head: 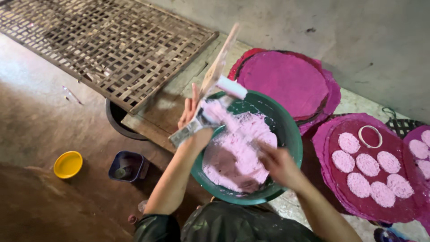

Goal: The person scoops pink dough from a green basin into a manual press and extrudes circular portions onto purple trays. The person repeats this process, filling multiple trays with evenly spaced pink dough circles.

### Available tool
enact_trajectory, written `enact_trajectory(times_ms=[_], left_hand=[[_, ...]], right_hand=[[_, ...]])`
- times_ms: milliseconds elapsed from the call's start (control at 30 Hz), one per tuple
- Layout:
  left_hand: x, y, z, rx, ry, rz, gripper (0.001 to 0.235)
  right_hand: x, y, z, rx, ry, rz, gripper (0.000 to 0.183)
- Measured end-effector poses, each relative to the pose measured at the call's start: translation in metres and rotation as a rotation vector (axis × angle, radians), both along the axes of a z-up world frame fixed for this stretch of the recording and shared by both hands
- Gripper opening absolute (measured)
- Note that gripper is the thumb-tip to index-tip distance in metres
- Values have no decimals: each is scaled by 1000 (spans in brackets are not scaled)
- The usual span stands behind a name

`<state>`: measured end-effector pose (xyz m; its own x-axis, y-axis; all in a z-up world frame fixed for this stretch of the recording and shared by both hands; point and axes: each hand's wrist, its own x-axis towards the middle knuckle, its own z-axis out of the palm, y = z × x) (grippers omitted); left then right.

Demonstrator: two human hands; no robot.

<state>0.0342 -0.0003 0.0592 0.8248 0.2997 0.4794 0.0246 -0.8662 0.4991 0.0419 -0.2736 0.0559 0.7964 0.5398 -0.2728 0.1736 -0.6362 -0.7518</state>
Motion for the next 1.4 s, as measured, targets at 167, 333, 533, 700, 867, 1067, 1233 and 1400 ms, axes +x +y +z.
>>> enact_trajectory(times_ms=[167, 333, 533, 700, 867, 1067, 1233, 1400], left_hand=[[15, -21, 4, 254, -102, -76, 55], [27, -9, -12, 173, -103, -50, 50], [38, 45, -95, -877, 173, -400, 33], [10, 64, -81, -1328, 354, -775, 31], [-6, 38, -40, -1562, 231, -854, 41], [14, 24, -69, -1734, 153, -746, 41], [32, 22, -64, -1502, -21, -414, 47], [16, 40, 4, -8, -482, -291, 48]], right_hand=[[13, 17, -35, 219, -185, -188, 46], [-7, 32, -31, 365, -231, -37, 44], [40, -15, 39, 460, -337, -113, 38], [108, -40, 107, -73, -679, 76, 43], [123, -42, 89, 84, -579, 169, 50], [111, -4, -8, 250, -324, 16, 45], [100, -7, -30, 202, -141, 113, 38], [96, -50, 3, 264, 99, 222, 38]])
